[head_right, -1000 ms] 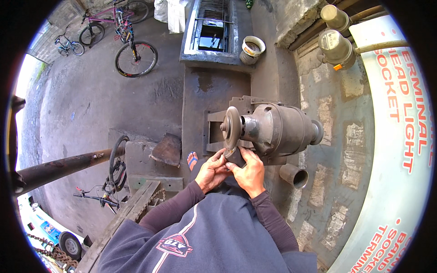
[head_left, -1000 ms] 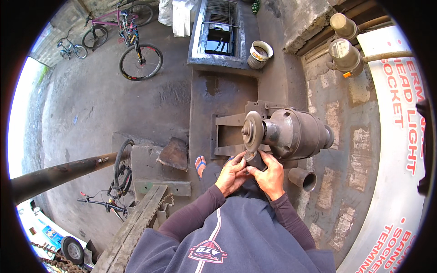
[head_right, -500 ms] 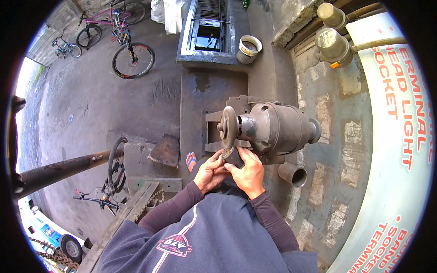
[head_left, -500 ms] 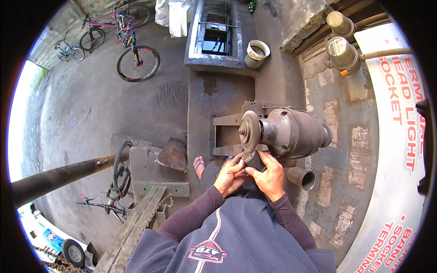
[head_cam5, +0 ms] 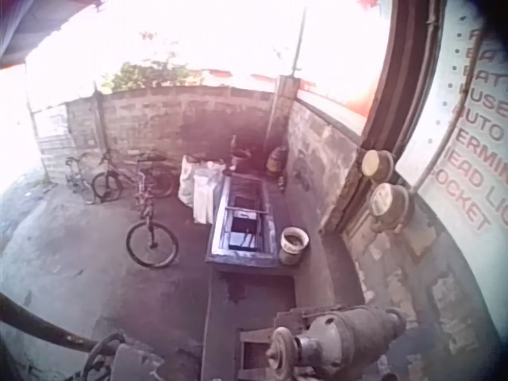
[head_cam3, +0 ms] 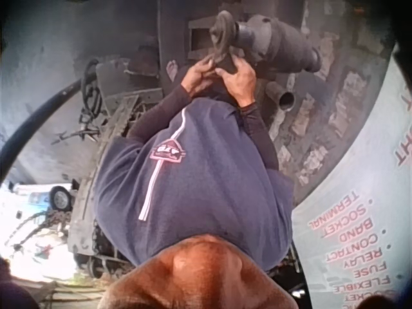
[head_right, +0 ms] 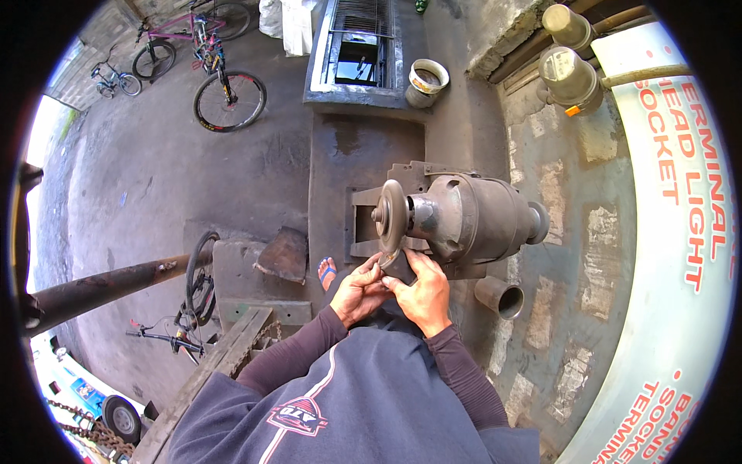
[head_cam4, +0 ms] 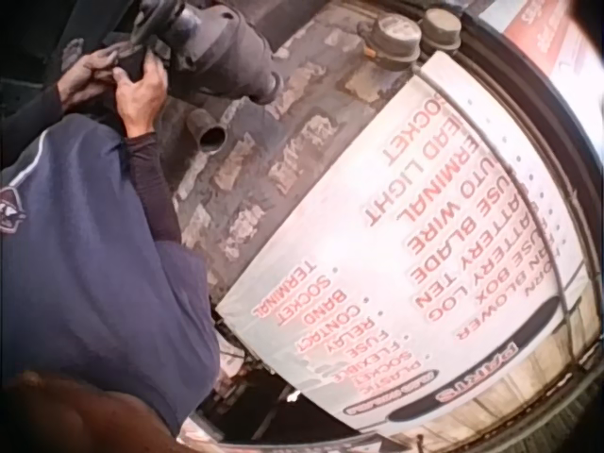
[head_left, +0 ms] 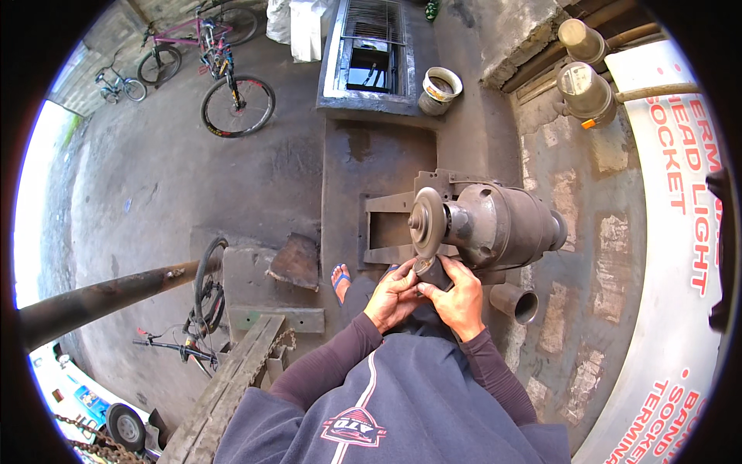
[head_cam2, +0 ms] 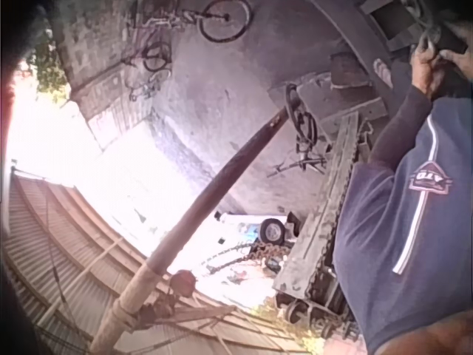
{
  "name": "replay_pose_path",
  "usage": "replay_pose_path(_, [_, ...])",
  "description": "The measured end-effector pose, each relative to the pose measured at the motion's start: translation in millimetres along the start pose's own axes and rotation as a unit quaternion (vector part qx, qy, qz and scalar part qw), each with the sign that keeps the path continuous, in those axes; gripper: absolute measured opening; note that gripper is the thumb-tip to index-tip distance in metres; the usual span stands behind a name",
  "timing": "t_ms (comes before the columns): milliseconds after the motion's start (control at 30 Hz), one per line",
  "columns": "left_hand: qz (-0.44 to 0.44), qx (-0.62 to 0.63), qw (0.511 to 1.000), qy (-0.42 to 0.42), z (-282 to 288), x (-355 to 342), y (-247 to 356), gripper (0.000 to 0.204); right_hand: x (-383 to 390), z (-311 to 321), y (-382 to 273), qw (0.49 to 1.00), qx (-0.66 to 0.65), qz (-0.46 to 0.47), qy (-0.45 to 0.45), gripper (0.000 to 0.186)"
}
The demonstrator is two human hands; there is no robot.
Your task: The person uses a thin metal rod to clean a cylindrical metal part, then moves to a bench grinder to smooth the part's edges. The person repeatedly rotates the part against the grinding wheel and inspects it between passes.
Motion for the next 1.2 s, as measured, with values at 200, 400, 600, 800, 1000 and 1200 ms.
replay_pose_path(200, [0.001,-0.001,1.000,-0.024,5.5,-3.4,1.1,0.052,-1.5,-1.8,-0.6,1.000,-0.007,-0.002,-0.007,0.060])
replay_pose_path(400, [0.006,0.004,1.000,-0.016,3.0,-2.0,1.8,0.051,-4.6,-3.4,-3.1,1.000,-0.006,-0.017,-0.015,0.061])
replay_pose_path(600, [0.001,0.010,1.000,-0.020,6.3,-3.5,0.9,0.054,-2.4,-1.6,-3.9,1.000,-0.003,-0.003,-0.007,0.062])
replay_pose_path(800, [0.012,-0.029,0.999,-0.039,0.5,1.1,-5.4,0.059,15.6,5.2,-2.7,0.999,-0.007,0.028,0.022,0.065])
replay_pose_path(1000, [0.005,-0.030,0.998,-0.046,3.8,0.4,-3.4,0.057,12.3,-0.7,-7.6,0.998,0.020,0.050,0.033,0.063])
replay_pose_path(1200, [-0.001,-0.004,0.998,-0.057,5.6,-5.6,-4.7,0.050,7.0,1.4,-10.5,0.997,0.027,0.062,0.032,0.062])
Point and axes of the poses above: each hand's wrist, its own x-axis away from the middle knuckle, its own z-axis out of the back of the hand, y = z × x, the point moved 9 cm from there along -x, towards the middle knuckle, and after that the axes turned 13 degrees about -x, right-handed, at the moved point
